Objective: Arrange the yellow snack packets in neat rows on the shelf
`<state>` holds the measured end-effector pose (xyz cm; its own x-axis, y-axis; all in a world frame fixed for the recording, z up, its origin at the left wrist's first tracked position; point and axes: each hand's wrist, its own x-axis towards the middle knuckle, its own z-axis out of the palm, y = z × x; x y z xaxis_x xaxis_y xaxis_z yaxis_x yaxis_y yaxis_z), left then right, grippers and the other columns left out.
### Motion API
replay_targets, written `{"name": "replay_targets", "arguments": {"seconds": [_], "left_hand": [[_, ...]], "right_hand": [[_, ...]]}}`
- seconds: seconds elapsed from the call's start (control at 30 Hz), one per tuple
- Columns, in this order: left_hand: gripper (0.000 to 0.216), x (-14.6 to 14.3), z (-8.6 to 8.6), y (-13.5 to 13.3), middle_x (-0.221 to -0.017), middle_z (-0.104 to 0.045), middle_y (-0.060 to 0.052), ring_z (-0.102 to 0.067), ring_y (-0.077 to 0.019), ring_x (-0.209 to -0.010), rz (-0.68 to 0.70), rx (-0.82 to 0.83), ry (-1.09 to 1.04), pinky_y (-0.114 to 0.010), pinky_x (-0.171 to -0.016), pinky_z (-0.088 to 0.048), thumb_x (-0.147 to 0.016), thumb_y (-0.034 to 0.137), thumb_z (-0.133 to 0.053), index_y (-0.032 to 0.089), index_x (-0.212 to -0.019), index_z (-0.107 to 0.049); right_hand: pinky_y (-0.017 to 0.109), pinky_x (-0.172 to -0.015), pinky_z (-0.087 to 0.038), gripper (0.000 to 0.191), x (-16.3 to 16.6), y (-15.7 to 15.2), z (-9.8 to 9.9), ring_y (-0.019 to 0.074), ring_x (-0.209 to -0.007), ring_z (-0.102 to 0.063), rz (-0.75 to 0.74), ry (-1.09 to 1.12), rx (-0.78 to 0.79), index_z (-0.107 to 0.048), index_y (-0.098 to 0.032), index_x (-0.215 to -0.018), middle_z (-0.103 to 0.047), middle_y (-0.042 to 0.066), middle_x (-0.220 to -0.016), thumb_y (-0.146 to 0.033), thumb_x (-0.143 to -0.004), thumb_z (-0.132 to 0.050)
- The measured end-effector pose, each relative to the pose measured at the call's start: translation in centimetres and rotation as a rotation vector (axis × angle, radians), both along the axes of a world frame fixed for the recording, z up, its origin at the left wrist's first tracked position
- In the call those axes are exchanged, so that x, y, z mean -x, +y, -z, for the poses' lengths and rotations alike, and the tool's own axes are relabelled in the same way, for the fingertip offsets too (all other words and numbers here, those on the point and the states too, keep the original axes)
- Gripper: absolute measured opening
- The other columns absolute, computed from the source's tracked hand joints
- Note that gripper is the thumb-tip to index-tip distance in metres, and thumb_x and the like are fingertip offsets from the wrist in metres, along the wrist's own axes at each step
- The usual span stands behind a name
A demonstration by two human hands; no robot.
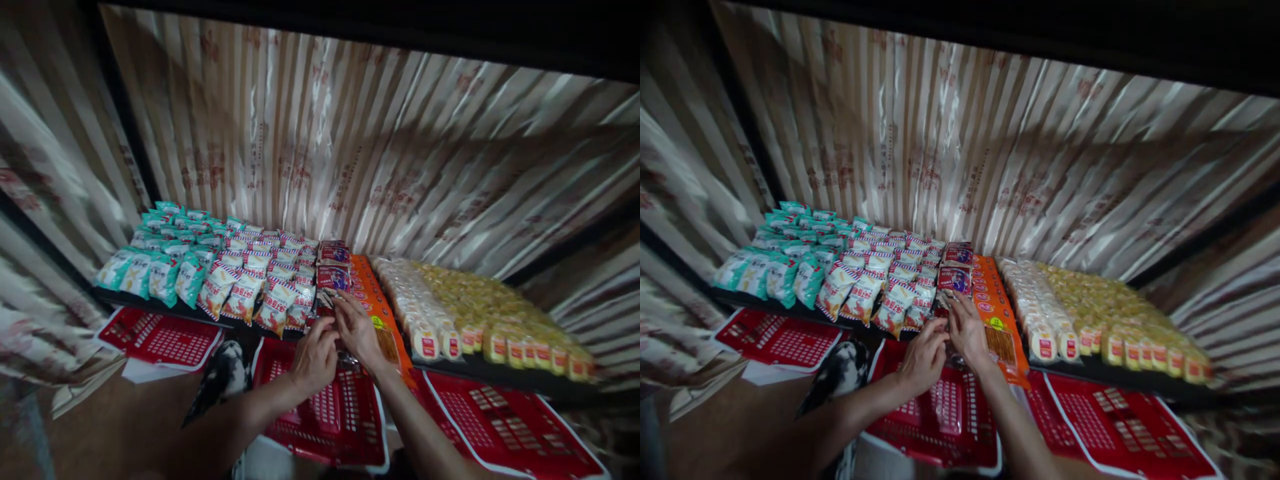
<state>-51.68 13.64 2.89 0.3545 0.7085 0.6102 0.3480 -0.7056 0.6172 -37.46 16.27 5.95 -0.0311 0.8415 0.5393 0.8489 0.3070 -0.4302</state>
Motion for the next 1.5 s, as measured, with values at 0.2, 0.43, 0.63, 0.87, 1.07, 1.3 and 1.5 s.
{"name": "replay_targets", "arguments": {"seconds": [0.2, 0.43, 0.63, 0.87, 1.07, 1.3, 1.5], "left_hand": [[0.024, 4.6, 0.0, -0.5, -0.119, -0.053, -0.009, -0.053, -0.0169, -0.109, 0.064, 0.048, -0.034, -0.033, -0.096, -0.047, -0.077, 0.004, -0.041, 0.017, -0.087, -0.058], [0.019, 11.9, 1.3, -1.1, -0.110, -0.057, -0.010, -0.056, -0.0202, -0.106, 0.093, 0.151, -0.096, -0.037, -0.094, -0.047, -0.071, 0.001, -0.043, 0.018, -0.073, -0.053], [0.024, 18.8, 0.6, -0.3, -0.103, -0.059, -0.008, -0.058, -0.0188, -0.100, 0.037, 0.221, -0.083, -0.034, -0.091, -0.048, -0.069, 0.000, -0.043, 0.019, -0.080, -0.054], [0.040, 26.4, -0.9, 0.5, -0.102, -0.062, -0.006, -0.059, -0.0182, -0.099, -0.030, 0.247, -0.143, -0.036, -0.090, -0.049, -0.068, -0.001, -0.041, 0.019, -0.100, -0.055], [0.044, 32.8, -11.2, 4.2, -0.121, -0.055, -0.011, -0.050, -0.0198, -0.117, -0.145, -0.170, -0.245, -0.041, -0.099, -0.045, -0.076, 0.002, -0.037, 0.018, -0.115, -0.051], [0.042, 38.3, -28.9, 8.3, -0.141, -0.036, -0.012, -0.024, -0.0247, -0.136, -0.302, -0.774, -0.292, -0.046, -0.109, -0.031, -0.079, 0.006, -0.042, 0.017, -0.118, -0.053], [0.045, 39.4, -39.2, 11.7, -0.148, -0.029, -0.012, -0.012, -0.0266, -0.140, -0.417, -0.938, -0.236, -0.051, -0.112, -0.019, -0.079, 0.013, -0.045, 0.016, -0.123, -0.050]], "right_hand": [[0.040, -0.093, -0.050, 0.033, 4.4, -1.4, 1.1, 0.0213, -0.108, -0.059, 0.007, 0.068, 0.015, -0.065, -0.022, -0.104, -0.060, 0.011, -0.119, -0.031, -0.087, -0.038], [0.039, -0.085, -0.053, 0.033, 12.3, -2.9, 3.3, 0.0225, -0.096, -0.064, 0.043, 0.130, 0.038, -0.064, -0.018, -0.104, -0.068, 0.011, -0.105, -0.028, -0.084, -0.041], [0.037, -0.082, -0.054, 0.032, 19.7, -2.4, 2.5, 0.0215, -0.088, -0.067, 0.043, 0.165, 0.062, -0.066, -0.018, -0.099, -0.070, 0.009, -0.097, -0.028, -0.082, -0.041], [0.037, -0.085, -0.053, 0.032, 28.3, -2.9, -0.5, 0.0218, -0.094, -0.066, -0.005, 0.170, -0.005, -0.066, -0.017, -0.100, -0.069, 0.010, -0.102, -0.028, -0.084, -0.040], [0.031, -0.082, -0.055, 0.031, 32.3, -4.1, -8.1, 0.0197, -0.094, -0.067, -0.056, 0.135, -0.134, -0.062, -0.019, -0.108, -0.067, 0.011, -0.108, -0.030, -0.086, -0.043], [0.030, -0.073, -0.057, 0.039, 34.8, -4.4, -22.4, 0.0204, -0.087, -0.068, -0.002, 0.155, -0.301, -0.058, -0.018, -0.114, -0.069, 0.011, -0.099, -0.041, -0.084, -0.048], [0.037, -0.080, -0.054, 0.043, 35.8, -2.9, -33.7, 0.0222, -0.092, -0.065, 0.164, 0.115, -0.571, -0.058, -0.017, -0.114, -0.066, 0.012, -0.106, -0.043, -0.081, -0.050]]}}
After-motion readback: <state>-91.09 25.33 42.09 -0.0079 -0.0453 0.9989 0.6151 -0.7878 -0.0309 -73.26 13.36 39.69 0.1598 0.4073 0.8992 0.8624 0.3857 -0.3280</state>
